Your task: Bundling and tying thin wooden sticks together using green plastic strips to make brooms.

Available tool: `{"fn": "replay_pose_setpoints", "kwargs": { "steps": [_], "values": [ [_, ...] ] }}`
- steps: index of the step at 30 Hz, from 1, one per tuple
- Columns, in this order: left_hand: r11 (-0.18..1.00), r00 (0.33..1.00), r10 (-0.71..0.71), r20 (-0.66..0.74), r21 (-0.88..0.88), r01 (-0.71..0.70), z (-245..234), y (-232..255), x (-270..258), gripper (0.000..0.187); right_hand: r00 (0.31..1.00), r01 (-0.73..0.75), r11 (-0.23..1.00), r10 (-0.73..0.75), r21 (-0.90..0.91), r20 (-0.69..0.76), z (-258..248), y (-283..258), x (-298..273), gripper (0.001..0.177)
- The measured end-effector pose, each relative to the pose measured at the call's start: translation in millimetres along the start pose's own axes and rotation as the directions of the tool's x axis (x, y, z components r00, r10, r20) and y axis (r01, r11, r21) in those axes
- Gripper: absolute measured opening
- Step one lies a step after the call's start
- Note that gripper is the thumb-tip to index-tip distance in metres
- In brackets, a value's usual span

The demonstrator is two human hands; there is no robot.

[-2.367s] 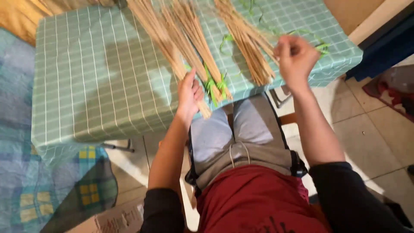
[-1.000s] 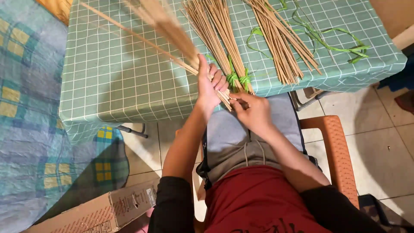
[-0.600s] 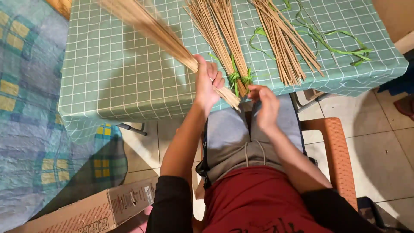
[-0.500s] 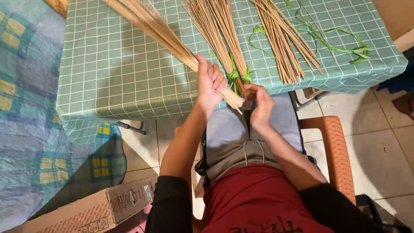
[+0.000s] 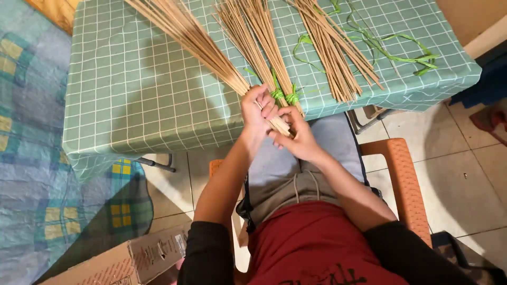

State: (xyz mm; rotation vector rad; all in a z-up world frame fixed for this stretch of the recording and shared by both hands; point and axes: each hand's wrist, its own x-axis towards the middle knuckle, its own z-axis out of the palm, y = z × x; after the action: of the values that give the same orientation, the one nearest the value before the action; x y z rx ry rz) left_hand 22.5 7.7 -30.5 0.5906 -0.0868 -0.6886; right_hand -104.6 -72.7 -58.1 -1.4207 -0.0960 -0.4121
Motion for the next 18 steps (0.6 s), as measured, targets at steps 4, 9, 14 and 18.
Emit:
{"fn": "replay_pose_setpoints", "kwargs": {
  "steps": [4, 9, 14, 18],
  "values": [
    [0.985, 1.0, -0.007, 0.007, 0.171, 0.006, 10.7, -2.7, -12.8, 0.041, 0.995, -0.095, 0.984, 0.1, -0.148, 0.024, -0.6, -4.6, -1.6, 0.059],
    [0.972, 0.999, -0.037, 0.023, 0.234, 0.031, 28.3, -22.1, -21.8, 0.037, 0.935, -0.343, 0.918, 0.315, -0.198, -0.161, 22.2, -45.8, 1.0, 0.042],
    [0.933, 0.998, 0.032, 0.048, 0.358, -0.047, 55.3, -4.4, -38.7, 0.038, 0.957, -0.266, 0.897, 0.204, -0.352, -0.205, -1.6, 21.2, -6.5, 0.047],
    [0.959, 0.996, -0.001, 0.086, 0.283, -0.023, 30.5, -21.1, -23.6, 0.046, 0.946, -0.293, 0.888, 0.215, -0.354, -0.244, -11.5, 43.2, -17.1, 0.05]
  ]
}}
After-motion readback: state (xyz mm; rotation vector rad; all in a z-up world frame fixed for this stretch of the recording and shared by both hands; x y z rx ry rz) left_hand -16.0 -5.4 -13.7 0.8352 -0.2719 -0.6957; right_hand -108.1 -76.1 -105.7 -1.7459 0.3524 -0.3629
